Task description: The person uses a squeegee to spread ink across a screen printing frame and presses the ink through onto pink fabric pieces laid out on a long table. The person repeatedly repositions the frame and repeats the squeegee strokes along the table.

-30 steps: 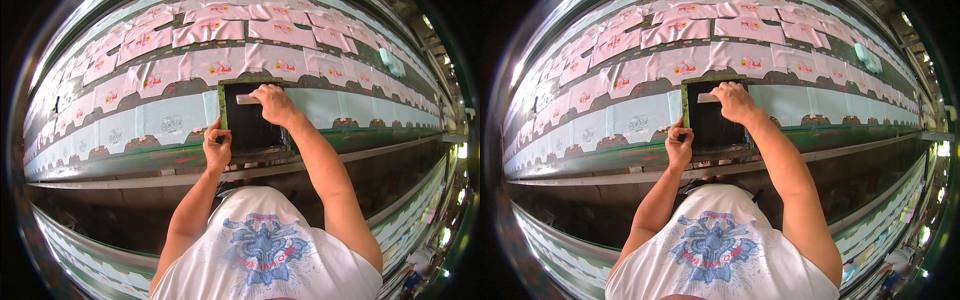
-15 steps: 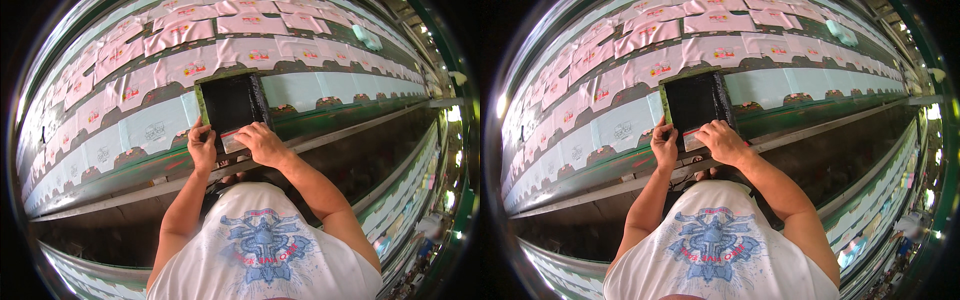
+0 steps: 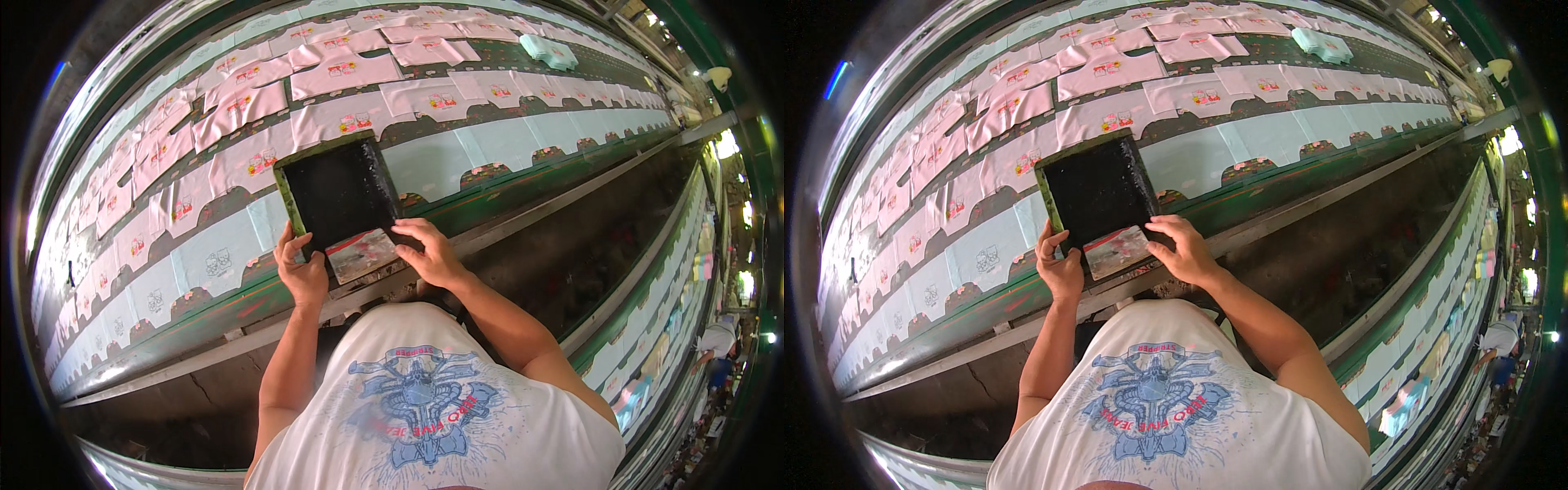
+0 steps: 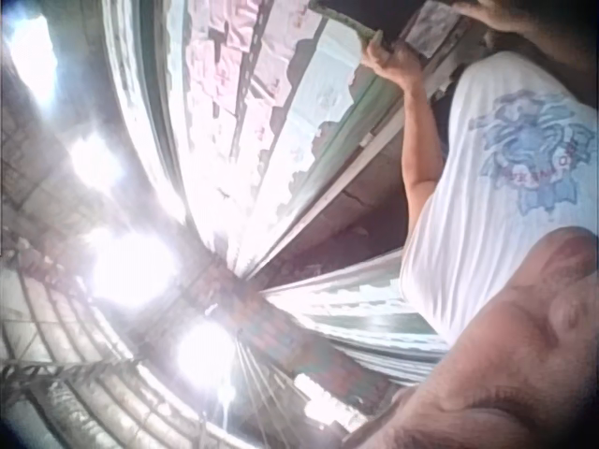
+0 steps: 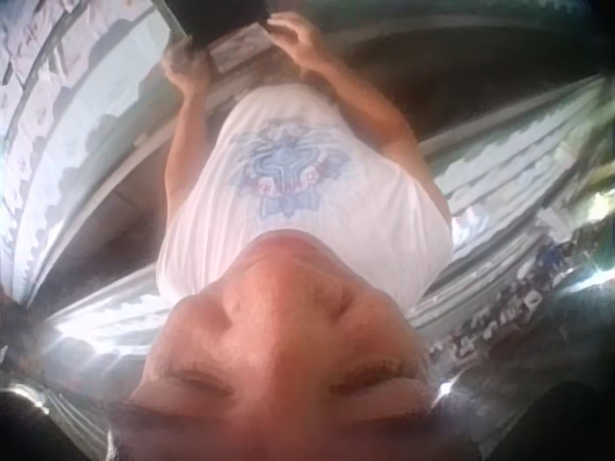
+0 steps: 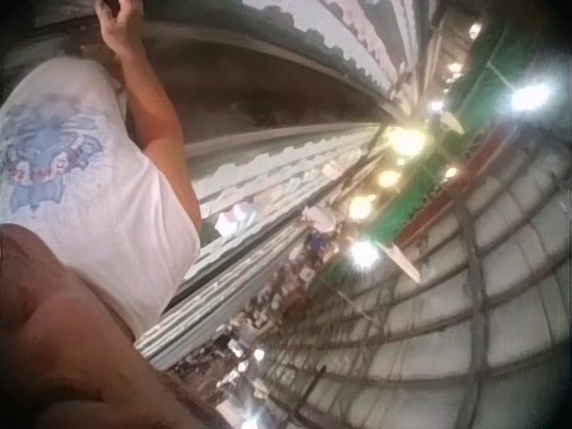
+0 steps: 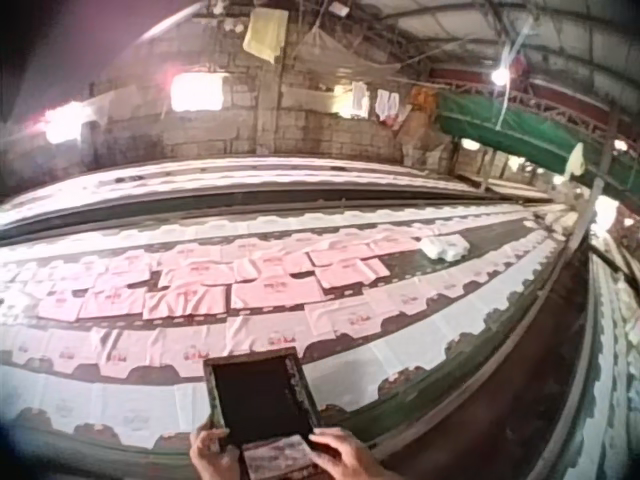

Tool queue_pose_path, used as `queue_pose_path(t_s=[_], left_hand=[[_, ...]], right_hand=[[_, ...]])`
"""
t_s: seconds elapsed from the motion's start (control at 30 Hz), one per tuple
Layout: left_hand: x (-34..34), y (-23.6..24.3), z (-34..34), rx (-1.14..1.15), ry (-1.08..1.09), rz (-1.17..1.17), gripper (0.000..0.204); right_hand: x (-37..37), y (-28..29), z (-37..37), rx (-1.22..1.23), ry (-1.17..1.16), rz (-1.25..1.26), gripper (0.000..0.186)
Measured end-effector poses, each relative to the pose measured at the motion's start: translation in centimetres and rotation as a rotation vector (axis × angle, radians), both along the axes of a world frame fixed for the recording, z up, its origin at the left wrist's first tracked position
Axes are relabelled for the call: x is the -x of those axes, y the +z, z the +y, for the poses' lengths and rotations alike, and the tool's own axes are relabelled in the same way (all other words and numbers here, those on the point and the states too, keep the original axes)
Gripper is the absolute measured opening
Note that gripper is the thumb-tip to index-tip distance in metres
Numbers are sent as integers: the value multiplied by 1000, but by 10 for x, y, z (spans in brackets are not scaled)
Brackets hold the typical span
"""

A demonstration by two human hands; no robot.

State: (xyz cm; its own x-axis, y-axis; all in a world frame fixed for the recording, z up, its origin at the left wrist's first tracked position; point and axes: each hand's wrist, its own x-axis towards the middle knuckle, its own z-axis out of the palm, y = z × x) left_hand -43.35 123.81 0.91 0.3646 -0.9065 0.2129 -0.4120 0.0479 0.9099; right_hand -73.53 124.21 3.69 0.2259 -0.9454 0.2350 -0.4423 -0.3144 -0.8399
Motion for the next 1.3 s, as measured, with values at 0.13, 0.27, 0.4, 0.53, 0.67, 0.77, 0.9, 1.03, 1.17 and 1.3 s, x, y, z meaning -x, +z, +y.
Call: queue_pose_path(t_s=[0.13, 0.27, 0.4, 0.53, 0.67, 0.77, 0.9, 1.03, 1.17, 1.3], left_hand=[[78, -10, -18, 72, 1, 65, 40], [154, -20, -37, 80, -10, 95, 39], [197, -26, -44, 15, -3, 53, 35], [213, -24, -48, 18, 0, 142, 32], [214, -31, -50, -1, 14, 311, 30], [215, -34, -50, -51, 36, 358, 30], [215, -35, -52, -56, 19, 306, 27], [219, -39, -52, -89, 36, 252, 29], [218, -31, -55, -83, 36, 212, 26], [209, -49, -58, -74, 18, 221, 25]], right_hand=[[71, 3, -15, 68, -5, -6, 42], [146, 2, -31, 63, -10, 31, 41], [202, 1, -40, 17, 9, 6, 41], [219, 15, -42, 140, 34, 147, 35], [204, 33, -46, 236, 208, 216, 38], [182, 37, -50, 298, 321, 345, 44], [157, 32, -66, 378, 400, 531, 38], [156, 49, -93, 270, 538, 666, 33], [154, 54, -153, 80, 599, 566, 23], [135, 52, -216, 118, 525, 585, 25]])
